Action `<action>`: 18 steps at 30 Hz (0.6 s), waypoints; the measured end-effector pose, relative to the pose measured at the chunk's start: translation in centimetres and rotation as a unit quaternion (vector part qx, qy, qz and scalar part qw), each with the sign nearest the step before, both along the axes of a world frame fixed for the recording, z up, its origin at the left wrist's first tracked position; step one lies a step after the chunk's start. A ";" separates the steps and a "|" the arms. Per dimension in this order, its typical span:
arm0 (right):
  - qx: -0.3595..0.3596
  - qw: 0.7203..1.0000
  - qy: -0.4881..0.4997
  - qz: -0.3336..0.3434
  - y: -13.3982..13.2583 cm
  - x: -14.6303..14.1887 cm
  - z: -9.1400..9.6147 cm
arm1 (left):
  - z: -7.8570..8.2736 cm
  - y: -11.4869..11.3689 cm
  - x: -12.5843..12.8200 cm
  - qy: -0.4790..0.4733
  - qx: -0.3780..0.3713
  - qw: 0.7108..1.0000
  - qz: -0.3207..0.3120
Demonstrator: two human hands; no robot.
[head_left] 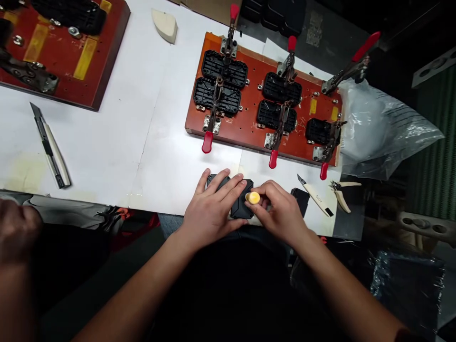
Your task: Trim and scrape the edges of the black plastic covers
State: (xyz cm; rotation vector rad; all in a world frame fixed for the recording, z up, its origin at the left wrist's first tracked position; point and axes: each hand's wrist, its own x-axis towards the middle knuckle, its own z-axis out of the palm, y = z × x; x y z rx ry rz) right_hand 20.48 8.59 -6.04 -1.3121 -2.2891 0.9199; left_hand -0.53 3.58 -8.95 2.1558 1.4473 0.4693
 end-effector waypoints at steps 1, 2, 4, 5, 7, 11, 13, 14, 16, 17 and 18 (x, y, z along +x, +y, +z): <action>0.000 1.000 -0.001 0.009 0.0 0.1 0.0 | 0.0 0.0 0.0 0.001 0.001 1.000 0.001; 0.008 1.000 -0.003 0.011 -0.1 0.3 0.0 | 0.0 0.0 0.0 0.001 0.003 1.000 0.004; 0.020 1.000 -0.012 0.012 -0.5 0.8 0.2 | -0.1 0.0 0.0 -0.002 0.006 1.000 0.007; 0.012 1.000 -0.014 0.021 -0.9 1.1 0.3 | -0.1 0.0 0.1 -0.003 0.007 1.000 0.006; -0.027 0.998 -0.012 0.053 -1.6 1.6 0.4 | -0.1 0.0 0.1 -0.004 0.007 1.000 0.004; -0.023 0.996 0.003 0.083 -2.1 2.0 0.2 | -0.1 0.0 0.2 0.002 0.008 1.000 0.011; 0.014 0.997 0.016 0.070 -2.0 2.1 0.0 | -0.1 0.0 0.2 0.005 0.012 1.000 0.012; 0.018 0.997 0.023 0.067 -2.0 2.3 -0.1 | -0.1 0.0 0.3 0.006 0.015 1.000 0.010; -0.005 0.997 0.030 0.074 -2.2 2.7 -0.1 | -0.1 -0.1 0.3 0.007 0.015 1.000 0.003; -0.022 0.996 0.028 0.085 -2.3 2.9 -0.1 | -0.1 -0.1 0.3 0.007 0.014 1.000 0.002; -0.032 0.995 0.024 0.096 -2.3 3.0 0.0 | -0.1 -0.1 0.3 0.007 0.013 1.000 0.003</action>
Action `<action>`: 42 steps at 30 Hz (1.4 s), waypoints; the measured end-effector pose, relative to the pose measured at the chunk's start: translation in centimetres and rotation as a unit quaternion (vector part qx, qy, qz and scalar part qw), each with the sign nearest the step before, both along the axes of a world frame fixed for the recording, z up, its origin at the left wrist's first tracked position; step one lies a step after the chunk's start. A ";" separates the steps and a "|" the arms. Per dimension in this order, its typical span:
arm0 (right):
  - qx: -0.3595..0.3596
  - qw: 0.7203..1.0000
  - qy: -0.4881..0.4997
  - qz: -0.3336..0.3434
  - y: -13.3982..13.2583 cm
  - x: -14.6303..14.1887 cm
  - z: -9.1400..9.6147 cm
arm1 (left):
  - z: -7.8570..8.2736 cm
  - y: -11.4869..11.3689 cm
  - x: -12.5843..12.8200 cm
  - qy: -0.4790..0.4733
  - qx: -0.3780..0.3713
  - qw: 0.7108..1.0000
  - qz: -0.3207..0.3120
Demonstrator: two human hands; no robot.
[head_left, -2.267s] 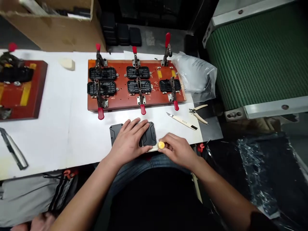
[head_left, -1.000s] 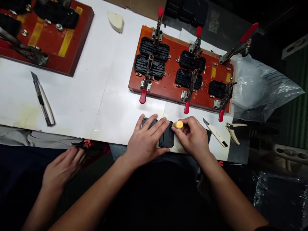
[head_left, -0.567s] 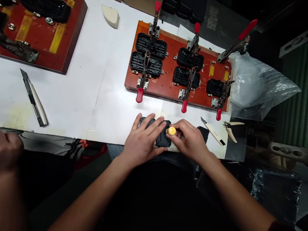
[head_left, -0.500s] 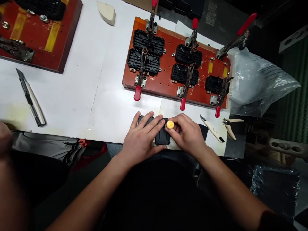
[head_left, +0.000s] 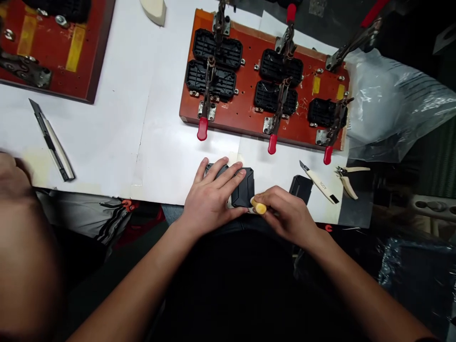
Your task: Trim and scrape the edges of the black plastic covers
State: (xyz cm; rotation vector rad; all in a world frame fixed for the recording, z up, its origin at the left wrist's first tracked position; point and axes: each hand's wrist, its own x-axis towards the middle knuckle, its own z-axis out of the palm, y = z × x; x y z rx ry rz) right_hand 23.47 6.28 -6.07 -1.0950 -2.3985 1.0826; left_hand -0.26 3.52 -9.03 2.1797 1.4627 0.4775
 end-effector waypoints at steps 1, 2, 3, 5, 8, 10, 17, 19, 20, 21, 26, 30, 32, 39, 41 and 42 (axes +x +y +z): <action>0.004 1.000 -0.003 0.007 0.0 0.0 0.0 | 0.0 0.0 0.0 0.001 -0.001 1.000 0.003; 0.017 1.000 -0.003 0.008 -0.1 0.0 0.0 | 0.0 0.0 0.0 0.003 -0.001 1.000 0.006; 0.033 0.999 0.001 0.005 -0.1 0.0 -0.1 | 0.0 0.0 0.0 0.005 0.000 1.000 0.009; 0.051 0.999 0.015 -0.011 -0.2 0.0 -0.2 | 0.0 0.0 0.1 0.008 0.004 1.000 0.009; 0.021 0.999 0.018 -0.021 -0.3 0.3 -0.4 | 0.1 0.0 0.1 0.007 0.005 1.000 -0.002; 0.018 1.000 0.009 -0.010 0.2 0.2 -0.6 | 0.1 0.1 0.0 0.006 0.002 1.000 -0.003; 0.068 0.996 0.020 -0.057 0.9 -0.6 -0.9 | 0.0 0.1 0.0 0.008 0.001 1.000 -0.002; 0.031 0.999 0.024 -0.024 0.6 -0.4 -0.7 | 0.0 0.1 0.0 0.003 0.000 1.000 -0.004; 0.025 0.999 0.024 -0.014 0.7 -0.3 -0.6 | 0.0 0.1 0.0 0.000 0.000 1.000 -0.002; 0.030 0.999 0.022 -0.014 0.9 -0.3 -0.7 | -0.1 0.0 0.0 -0.003 0.001 1.000 0.000; 0.085 0.993 0.026 -0.081 0.9 -0.2 -1.0 | -0.2 0.0 0.0 -0.004 0.011 1.000 0.008; 0.054 0.996 0.029 -0.062 -0.4 -0.3 -1.1 | 0.0 -0.1 -0.1 -0.002 0.005 1.000 -0.002; 0.075 0.994 0.030 -0.074 -0.5 -0.9 -1.3 | 0.0 -0.1 -0.1 0.010 0.008 1.000 0.001; -0.005 0.991 0.056 -0.124 -4.3 0.7 0.3 | -0.1 0.1 -0.1 0.060 0.020 0.998 -0.015; -0.040 0.978 0.076 -0.191 -6.3 2.5 0.9 | 0.2 0.0 -0.5 0.082 0.017 0.996 -0.030; -0.049 0.969 0.085 -0.228 -7.1 3.3 1.0 | 0.4 0.1 -0.7 0.094 0.016 0.995 -0.040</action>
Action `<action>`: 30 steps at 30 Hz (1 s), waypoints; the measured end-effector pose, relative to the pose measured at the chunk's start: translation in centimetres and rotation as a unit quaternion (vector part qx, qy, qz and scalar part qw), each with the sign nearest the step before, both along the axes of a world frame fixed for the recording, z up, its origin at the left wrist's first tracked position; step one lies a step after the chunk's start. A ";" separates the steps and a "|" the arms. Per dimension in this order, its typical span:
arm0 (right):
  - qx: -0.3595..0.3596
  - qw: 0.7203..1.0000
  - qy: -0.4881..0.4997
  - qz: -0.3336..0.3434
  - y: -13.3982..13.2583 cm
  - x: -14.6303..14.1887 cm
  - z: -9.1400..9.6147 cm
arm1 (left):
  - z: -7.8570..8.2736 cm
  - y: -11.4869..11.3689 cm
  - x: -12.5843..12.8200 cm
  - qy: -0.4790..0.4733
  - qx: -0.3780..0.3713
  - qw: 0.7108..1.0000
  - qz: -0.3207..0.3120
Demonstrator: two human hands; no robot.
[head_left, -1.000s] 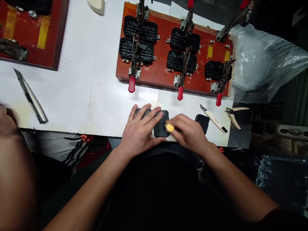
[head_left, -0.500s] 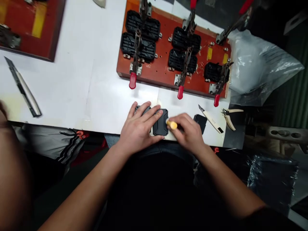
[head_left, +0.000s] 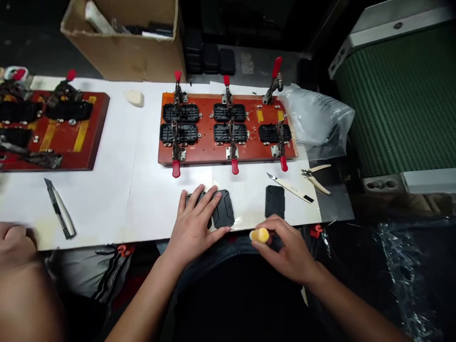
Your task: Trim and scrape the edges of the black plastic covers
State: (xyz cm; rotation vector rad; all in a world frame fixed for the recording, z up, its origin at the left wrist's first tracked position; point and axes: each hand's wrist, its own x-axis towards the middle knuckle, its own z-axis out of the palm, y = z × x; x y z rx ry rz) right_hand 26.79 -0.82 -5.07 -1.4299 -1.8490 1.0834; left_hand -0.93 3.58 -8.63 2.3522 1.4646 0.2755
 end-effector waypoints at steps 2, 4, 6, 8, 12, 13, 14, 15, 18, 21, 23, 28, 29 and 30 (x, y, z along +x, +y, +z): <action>-0.018 0.997 0.009 -0.071 -1.2 1.4 -0.2 | 0.4 0.3 -0.1 0.023 0.001 0.999 -0.025; -0.039 0.991 0.018 -0.123 -2.1 2.2 -0.9 | 0.7 1.1 0.6 0.037 0.005 0.998 -0.055; -0.055 0.987 0.028 -0.147 -2.8 2.6 -1.5 | 1.1 2.2 2.5 0.044 -0.001 0.995 -0.091; -0.065 0.987 0.039 -0.144 -3.7 2.8 -1.9 | 1.4 3.3 5.2 0.044 -0.016 0.991 -0.128; -0.077 0.987 0.057 -0.132 -4.8 3.7 -1.8 | 2.1 3.9 8.6 0.017 -0.036 0.986 -0.161; -0.081 0.986 0.060 -0.133 -4.7 4.0 -1.7 | 2.3 3.7 8.2 0.008 -0.034 0.987 -0.155; -0.085 0.985 0.064 -0.134 -4.5 4.4 -1.6 | 2.4 3.5 7.2 0.000 -0.030 0.990 -0.141; -0.091 0.985 0.069 -0.130 -4.2 4.7 -1.5 | 2.4 3.2 5.8 -0.004 -0.025 0.992 -0.120; -0.108 0.986 0.088 -0.087 -3.1 5.2 -1.5 | 1.9 2.0 0.0 0.018 -0.024 0.998 -0.046; -0.106 0.990 0.081 -0.032 -2.2 5.0 -1.5 | 1.6 0.3 -4.1 0.052 -0.064 0.997 -0.010; -0.093 0.993 0.068 -0.002 -1.2 4.3 -1.2 | 1.7 -0.5 -4.8 0.043 -0.093 0.995 0.004; 0.004 0.996 0.027 0.088 3.8 -0.4 -0.3 | 1.0 -1.3 -2.2 -0.029 -0.075 0.995 0.056; 0.029 0.993 0.016 0.109 4.9 -1.7 -0.3 | 0.7 -1.5 -1.7 -0.038 -0.060 0.995 0.063; 0.055 0.990 0.002 0.129 5.7 -3.0 -0.5 | 0.5 -1.7 -1.3 -0.046 -0.047 0.996 0.068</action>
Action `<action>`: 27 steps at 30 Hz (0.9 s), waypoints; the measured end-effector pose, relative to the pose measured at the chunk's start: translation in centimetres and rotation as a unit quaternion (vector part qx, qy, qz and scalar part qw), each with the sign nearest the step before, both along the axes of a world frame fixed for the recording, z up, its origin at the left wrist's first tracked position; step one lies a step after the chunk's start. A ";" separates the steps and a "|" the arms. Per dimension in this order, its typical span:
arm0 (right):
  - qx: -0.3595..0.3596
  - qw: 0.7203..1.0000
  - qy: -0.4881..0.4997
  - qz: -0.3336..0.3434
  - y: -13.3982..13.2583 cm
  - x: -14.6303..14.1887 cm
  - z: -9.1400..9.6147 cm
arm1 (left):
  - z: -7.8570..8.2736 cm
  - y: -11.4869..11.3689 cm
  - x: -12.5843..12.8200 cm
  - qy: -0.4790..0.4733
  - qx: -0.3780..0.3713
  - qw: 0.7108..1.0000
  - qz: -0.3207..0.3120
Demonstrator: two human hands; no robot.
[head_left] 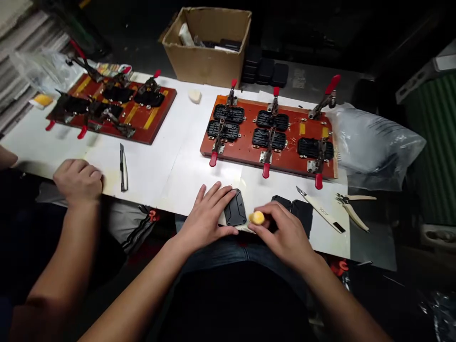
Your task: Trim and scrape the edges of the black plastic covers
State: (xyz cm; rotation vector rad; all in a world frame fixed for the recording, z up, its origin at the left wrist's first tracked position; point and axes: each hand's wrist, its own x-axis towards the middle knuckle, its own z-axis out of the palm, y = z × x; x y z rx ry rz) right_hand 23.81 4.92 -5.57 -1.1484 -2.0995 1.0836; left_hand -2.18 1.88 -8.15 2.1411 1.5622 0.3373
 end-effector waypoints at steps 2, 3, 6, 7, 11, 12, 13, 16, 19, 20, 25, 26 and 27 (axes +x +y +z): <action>0.048 0.997 -0.033 0.042 1.1 -1.9 -0.6 | -0.3 -0.4 0.3 -0.016 0.015 1.000 0.007; 0.066 0.995 -0.047 0.065 1.4 -2.5 -1.0 | -0.3 -0.4 0.2 -0.026 0.016 1.000 0.006; 0.079 0.987 -0.072 0.118 1.5 -3.2 -1.5 | -0.1 -0.2 -0.6 -0.058 0.006 0.998 -0.012; 0.073 0.986 -0.078 0.128 1.5 -3.3 -1.4 | 0.0 0.0 -0.9 -0.068 0.003 0.997 -0.022; 0.060 0.983 -0.101 0.144 2.4 -4.1 -0.8 | 0.1 1.0 -1.9 -0.089 0.009 0.995 -0.042; 0.057 0.983 -0.104 0.139 2.7 -4.4 -0.7 | 0.0 1.2 -2.1 -0.093 0.014 0.995 -0.044; 0.052 0.984 -0.104 0.132 2.8 -4.5 -0.6 | -0.2 1.3 -2.2 -0.098 0.020 0.994 -0.046; 0.028 0.986 -0.104 0.129 2.9 -4.4 -0.3 | -0.8 1.6 -2.4 -0.109 0.041 0.992 -0.051; 0.004 0.979 -0.120 0.164 3.0 -4.1 0.1 | -1.1 1.6 -2.4 -0.113 0.046 0.991 -0.051; 0.008 0.976 -0.128 0.176 3.2 -4.1 0.2 | -1.1 1.6 -2.4 -0.115 0.044 0.991 -0.050; 0.018 0.971 -0.140 0.193 4.0 -4.3 0.5 | -1.0 1.7 -2.3 -0.129 0.023 0.991 -0.038; 0.009 0.971 -0.140 0.194 4.1 -4.3 0.5 | -1.1 1.7 -2.3 -0.132 0.023 0.990 -0.040; 0.004 0.971 -0.142 0.193 4.2 -4.4 0.4 | -1.1 1.7 -2.2 -0.134 0.026 0.990 -0.043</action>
